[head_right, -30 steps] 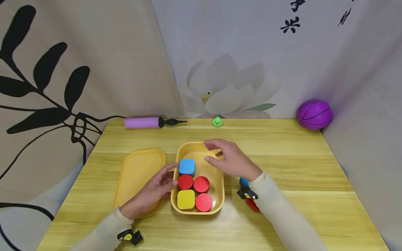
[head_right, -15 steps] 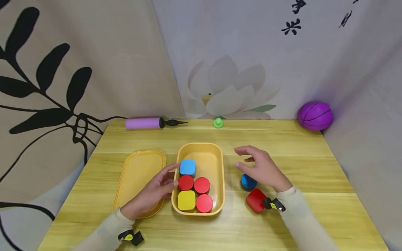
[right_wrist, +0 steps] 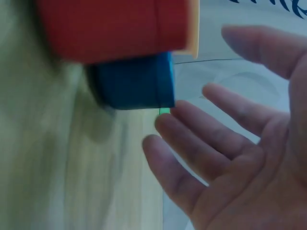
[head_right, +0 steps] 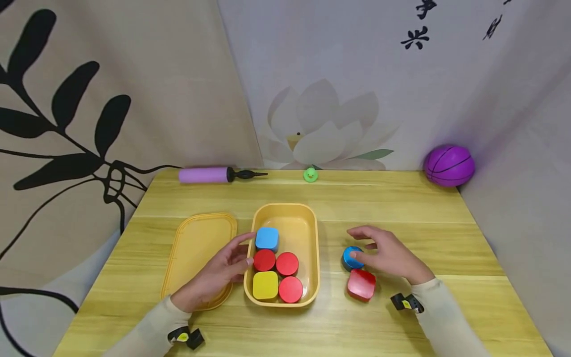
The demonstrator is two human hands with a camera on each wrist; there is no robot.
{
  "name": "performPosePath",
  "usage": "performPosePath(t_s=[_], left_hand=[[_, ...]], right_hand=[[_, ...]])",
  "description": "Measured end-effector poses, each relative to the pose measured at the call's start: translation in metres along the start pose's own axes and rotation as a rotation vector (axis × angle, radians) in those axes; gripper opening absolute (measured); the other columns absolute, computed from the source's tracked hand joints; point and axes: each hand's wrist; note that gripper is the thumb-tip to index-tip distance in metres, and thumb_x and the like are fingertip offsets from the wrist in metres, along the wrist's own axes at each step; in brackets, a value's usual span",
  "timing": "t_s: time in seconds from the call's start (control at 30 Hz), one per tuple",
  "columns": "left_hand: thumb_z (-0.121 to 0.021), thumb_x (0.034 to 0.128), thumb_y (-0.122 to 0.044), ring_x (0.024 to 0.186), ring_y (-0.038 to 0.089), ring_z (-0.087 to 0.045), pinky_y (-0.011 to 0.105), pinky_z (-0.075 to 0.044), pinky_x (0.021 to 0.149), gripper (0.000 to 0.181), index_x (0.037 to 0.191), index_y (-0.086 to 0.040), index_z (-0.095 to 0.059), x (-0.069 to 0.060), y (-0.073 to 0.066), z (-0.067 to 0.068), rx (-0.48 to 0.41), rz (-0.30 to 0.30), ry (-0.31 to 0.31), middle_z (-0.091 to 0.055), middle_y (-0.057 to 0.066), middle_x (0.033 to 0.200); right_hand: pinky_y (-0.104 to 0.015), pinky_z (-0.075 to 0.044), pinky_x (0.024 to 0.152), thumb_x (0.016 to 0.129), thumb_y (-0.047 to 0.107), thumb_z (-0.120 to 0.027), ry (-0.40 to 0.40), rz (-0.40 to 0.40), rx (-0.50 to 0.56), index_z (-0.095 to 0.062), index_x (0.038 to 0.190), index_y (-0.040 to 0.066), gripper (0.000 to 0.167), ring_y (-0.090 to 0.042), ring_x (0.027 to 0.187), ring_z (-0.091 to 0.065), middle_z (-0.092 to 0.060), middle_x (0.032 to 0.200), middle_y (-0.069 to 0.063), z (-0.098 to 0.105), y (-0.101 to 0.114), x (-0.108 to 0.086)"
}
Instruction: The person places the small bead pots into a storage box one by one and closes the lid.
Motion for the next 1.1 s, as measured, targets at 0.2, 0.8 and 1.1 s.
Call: performPosePath(t_s=[0.2,0.8,1.1], left_hand=[[-0.064,0.1075,-0.022,0.130,0.029,-0.058,0.041,-0.060,0.093,0.064,0.164,-0.032,-0.035,0.000,0.000,0.000,0.006,0.002,-0.005,-0.047,0.018,0.156],[-0.065,0.1071,-0.022,0.129,0.029,-0.058,0.041,-0.061,0.093,0.064,0.163,-0.032,-0.036,0.000,-0.001,-0.001,0.002,0.004,-0.015,-0.047,0.018,0.154],[-0.065,0.1068,-0.023,0.128,0.029,-0.058,0.041,-0.061,0.093,0.065,0.164,-0.031,-0.036,0.000,-0.001,-0.001,0.001,0.011,-0.014,-0.047,0.018,0.154]], right_hand=[[-0.029,-0.057,0.099,0.095,0.032,-0.082,0.122,-0.071,0.076,-0.057,0.147,0.003,0.065,-0.040,0.131,-0.061,-0.063,0.147,-0.016,-0.004,-0.005,-0.007],[-0.027,-0.056,0.092,0.093,0.035,-0.083,0.099,-0.083,0.009,-0.064,0.141,0.014,0.056,-0.024,0.114,-0.063,-0.065,0.137,-0.008,-0.009,-0.009,-0.004],[-0.029,-0.061,0.084,0.090,0.034,-0.086,0.053,-0.065,0.047,-0.069,0.133,0.011,0.052,-0.031,0.116,-0.062,-0.067,0.131,-0.010,-0.007,-0.006,0.002]])
Point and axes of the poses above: each hand's wrist, its own x-axis towards the middle knuckle, its own z-axis out of the back of the hand, y = z × x
